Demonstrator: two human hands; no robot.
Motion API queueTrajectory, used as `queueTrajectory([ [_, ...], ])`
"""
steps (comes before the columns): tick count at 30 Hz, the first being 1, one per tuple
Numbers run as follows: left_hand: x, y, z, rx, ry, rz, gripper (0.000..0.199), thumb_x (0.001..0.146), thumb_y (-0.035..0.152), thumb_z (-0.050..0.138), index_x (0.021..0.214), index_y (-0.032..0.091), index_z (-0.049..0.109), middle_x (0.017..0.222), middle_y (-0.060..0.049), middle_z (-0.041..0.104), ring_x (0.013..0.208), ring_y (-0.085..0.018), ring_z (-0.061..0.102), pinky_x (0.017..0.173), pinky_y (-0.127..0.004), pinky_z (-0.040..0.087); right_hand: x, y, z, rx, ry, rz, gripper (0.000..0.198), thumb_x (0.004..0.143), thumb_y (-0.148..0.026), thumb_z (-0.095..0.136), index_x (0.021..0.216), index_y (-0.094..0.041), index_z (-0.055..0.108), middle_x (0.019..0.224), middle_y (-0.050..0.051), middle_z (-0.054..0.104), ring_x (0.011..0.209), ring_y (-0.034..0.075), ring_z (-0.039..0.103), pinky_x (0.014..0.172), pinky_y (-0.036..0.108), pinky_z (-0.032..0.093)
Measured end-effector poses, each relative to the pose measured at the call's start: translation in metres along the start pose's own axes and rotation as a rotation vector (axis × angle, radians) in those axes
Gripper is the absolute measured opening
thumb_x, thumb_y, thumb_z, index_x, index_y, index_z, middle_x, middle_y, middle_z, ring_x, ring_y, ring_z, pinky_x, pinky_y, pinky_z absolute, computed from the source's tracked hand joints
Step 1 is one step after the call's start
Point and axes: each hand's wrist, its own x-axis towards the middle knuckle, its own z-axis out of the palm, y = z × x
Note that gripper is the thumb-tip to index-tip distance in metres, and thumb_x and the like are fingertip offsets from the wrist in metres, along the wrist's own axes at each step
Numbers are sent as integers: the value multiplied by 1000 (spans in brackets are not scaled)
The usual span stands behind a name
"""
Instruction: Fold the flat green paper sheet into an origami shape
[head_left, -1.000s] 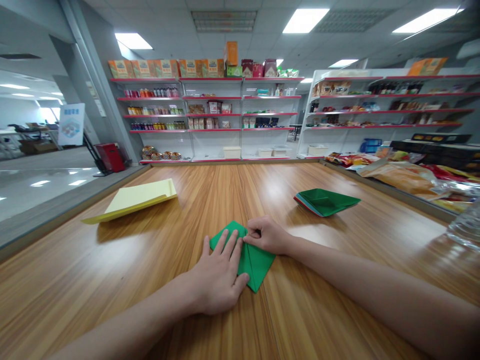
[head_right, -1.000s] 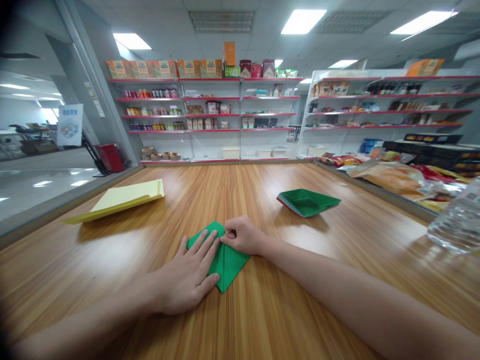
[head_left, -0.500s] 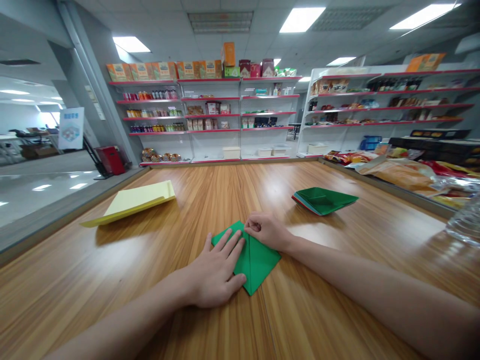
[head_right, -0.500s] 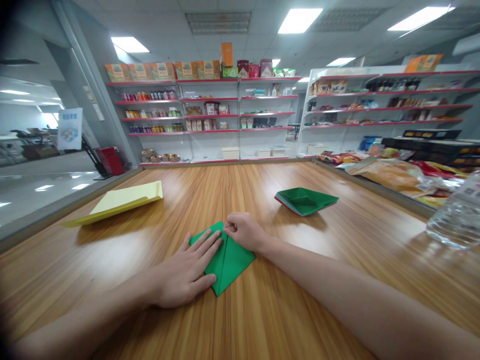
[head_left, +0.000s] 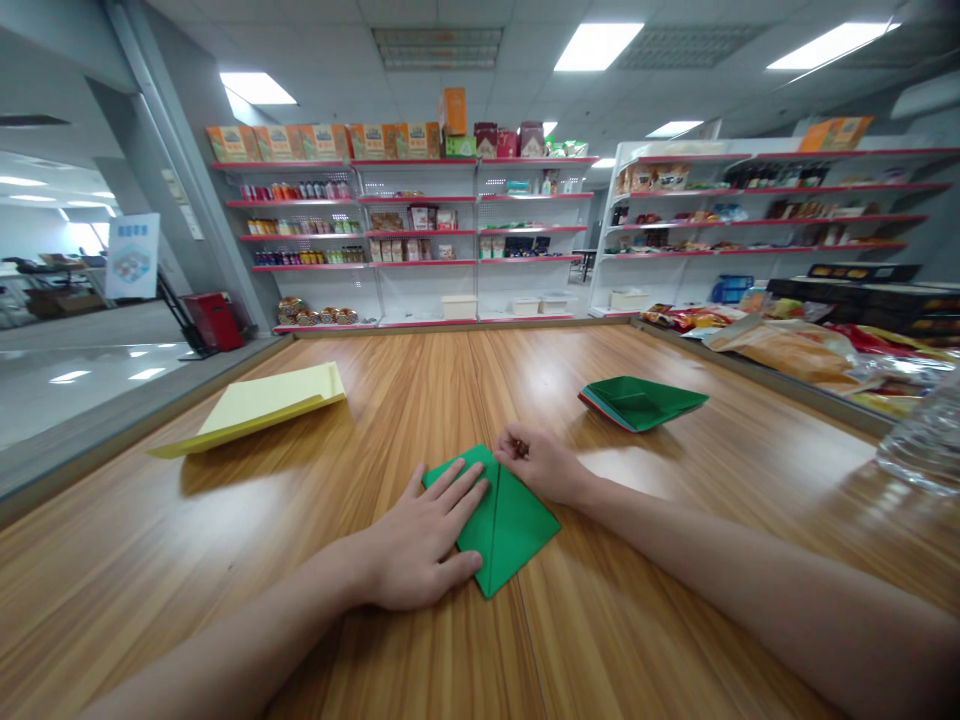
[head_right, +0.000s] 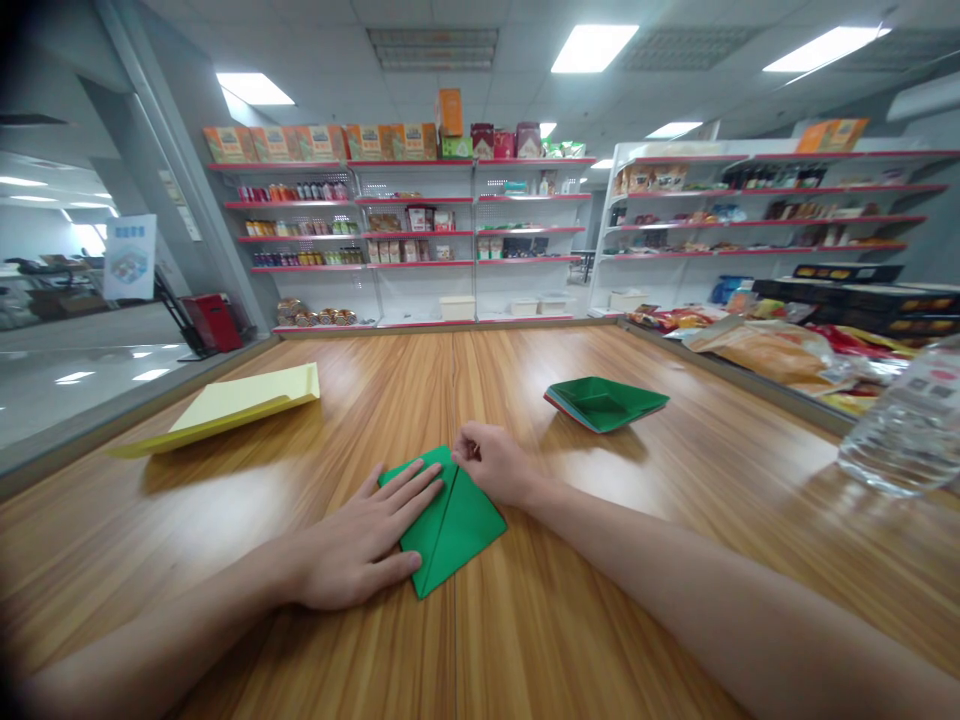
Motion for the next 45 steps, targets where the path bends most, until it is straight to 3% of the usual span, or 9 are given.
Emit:
queueTrajectory([
  [6, 1, -1, 3, -24, 69, -2, 74, 90, 60, 33, 149, 24, 6, 155, -7, 6, 142, -30, 4, 111, -59, 6, -1, -9, -6, 395, -81, 184, 24, 81, -42, 50, 86, -23, 37, 57, -8, 30, 43, 10, 29, 41, 23, 25],
  [11, 1, -1, 2, -40, 82, -2, 75, 89, 59, 36, 149, 24, 7, 155, -7, 8, 142, -30, 6, 111, -60, 6, -2, -14, -8, 468, -149, 249, 28, 80, -46, 52, 85, -21, 42, 57, -8, 29, 43, 9, 28, 39, 22, 23],
  [16, 1, 0, 2, -39, 81, -10, 75, 89, 60, 35, 149, 24, 8, 155, -6, 8, 142, -29, 6, 111, -60, 6, -3, -11, -5, 274, -122, 244, 31, 81, -47, 54, 70, -19, 45, 53, -6, 36, 43, 8, 31, 39, 22, 21],
  [21, 2, -1, 3, -31, 89, -12, 75, 89, 62, 33, 149, 24, 6, 155, -6, 5, 142, -29, 6, 111, -60, 5, -8, -10, 2, -106, -55, 147, 13, 70, -26, 68, 66, -15, 63, 56, -1, 54, 53, 11, 45, 50, 23, 30],
  [27, 2, 0, 2, -31, 90, -9, 74, 90, 62, 32, 149, 25, 7, 155, -7, 6, 142, -29, 6, 111, -60, 5, -7, -9, 0, -374, -59, 80, 9, 72, -19, 60, 69, -14, 67, 59, 2, 62, 56, 13, 55, 53, 24, 35],
  [45, 3, -5, 8, -64, 121, 29, 73, 90, 59, 36, 148, 24, 8, 154, -9, 9, 141, -33, 7, 108, -64, 5, -11, -23, -6, -497, -310, 27, 17, 73, -21, 55, 70, -12, 69, 54, -3, 55, 50, 8, 46, 45, 18, 32],
])
